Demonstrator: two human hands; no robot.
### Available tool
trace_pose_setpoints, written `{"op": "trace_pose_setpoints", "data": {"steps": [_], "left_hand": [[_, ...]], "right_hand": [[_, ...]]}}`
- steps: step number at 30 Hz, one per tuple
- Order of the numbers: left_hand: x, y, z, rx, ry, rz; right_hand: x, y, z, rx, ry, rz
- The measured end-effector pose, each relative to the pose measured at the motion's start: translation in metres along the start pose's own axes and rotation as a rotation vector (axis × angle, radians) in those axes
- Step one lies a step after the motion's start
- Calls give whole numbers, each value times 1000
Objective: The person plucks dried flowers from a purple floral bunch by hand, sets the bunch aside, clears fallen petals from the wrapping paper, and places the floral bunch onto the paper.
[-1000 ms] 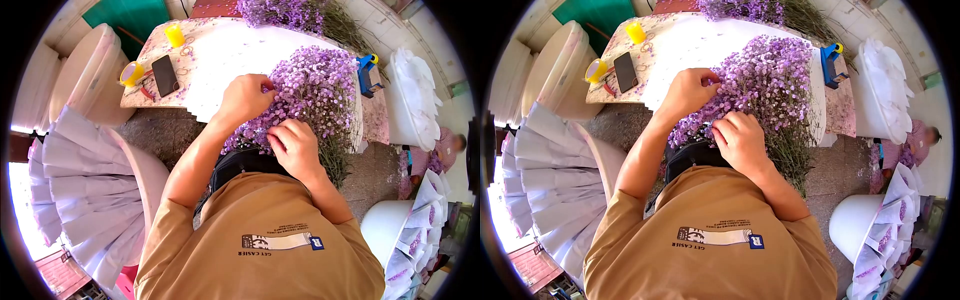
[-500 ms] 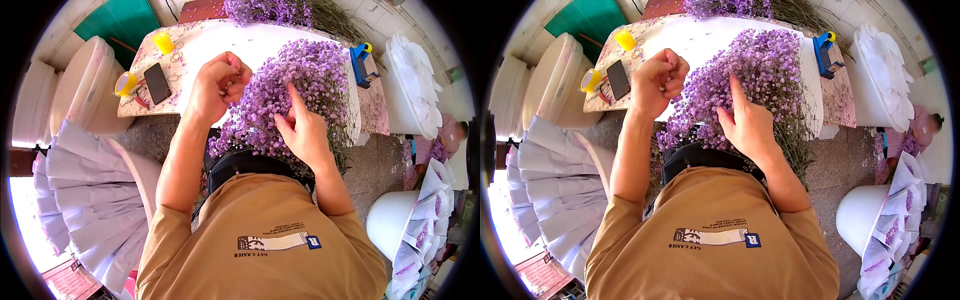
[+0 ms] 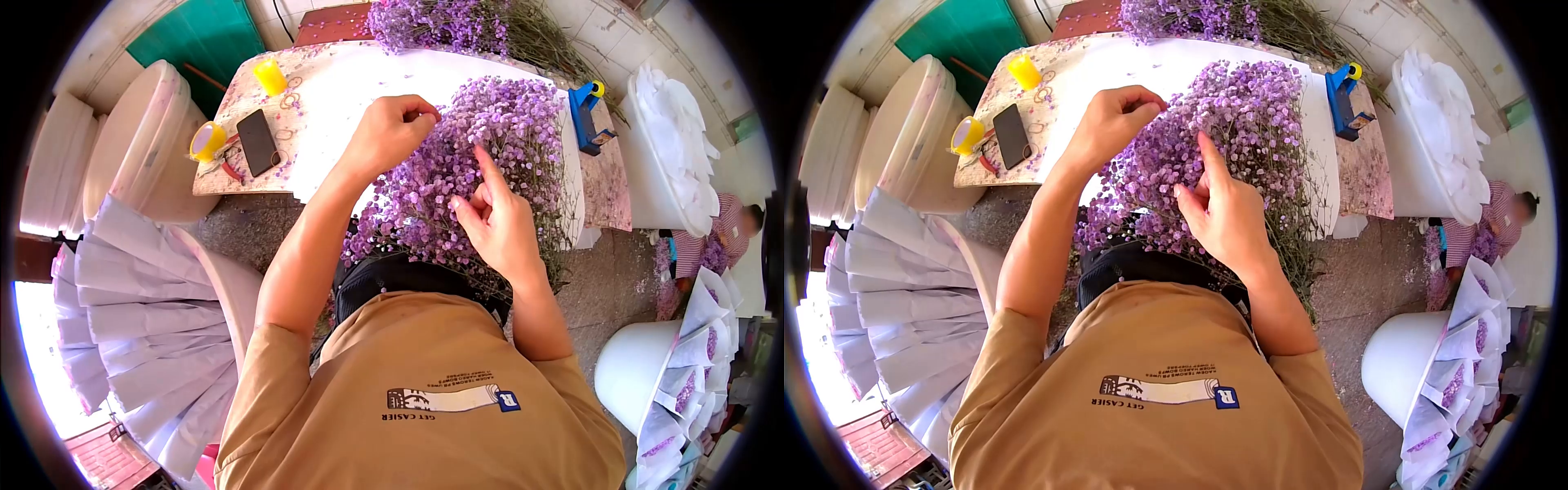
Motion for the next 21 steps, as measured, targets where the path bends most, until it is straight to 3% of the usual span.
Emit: {"op": "trace_pose_setpoints", "data": {"steps": [10, 12, 15, 21], "left_hand": [[37, 13, 14, 47, -55, 204], [37, 13, 19, 90, -191, 249], [38, 9, 27, 83, -356, 281], [40, 2, 37, 62, -396, 262]], "right_hand": [[5, 1, -8, 34, -117, 46], [7, 0, -8, 42, -111, 50], [10, 0, -9, 47, -105, 52], [11, -2, -11, 55, -108, 41]]}}
Point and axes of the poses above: each hand's wrist, its own y-axis away from the middle knuckle, its own z-axis out of the palm, x = y × z, the point moved 9 cm from there along -y, towards the middle knuckle, and after that the axes turned 5 degrees about -y, right-handed, at the moved point
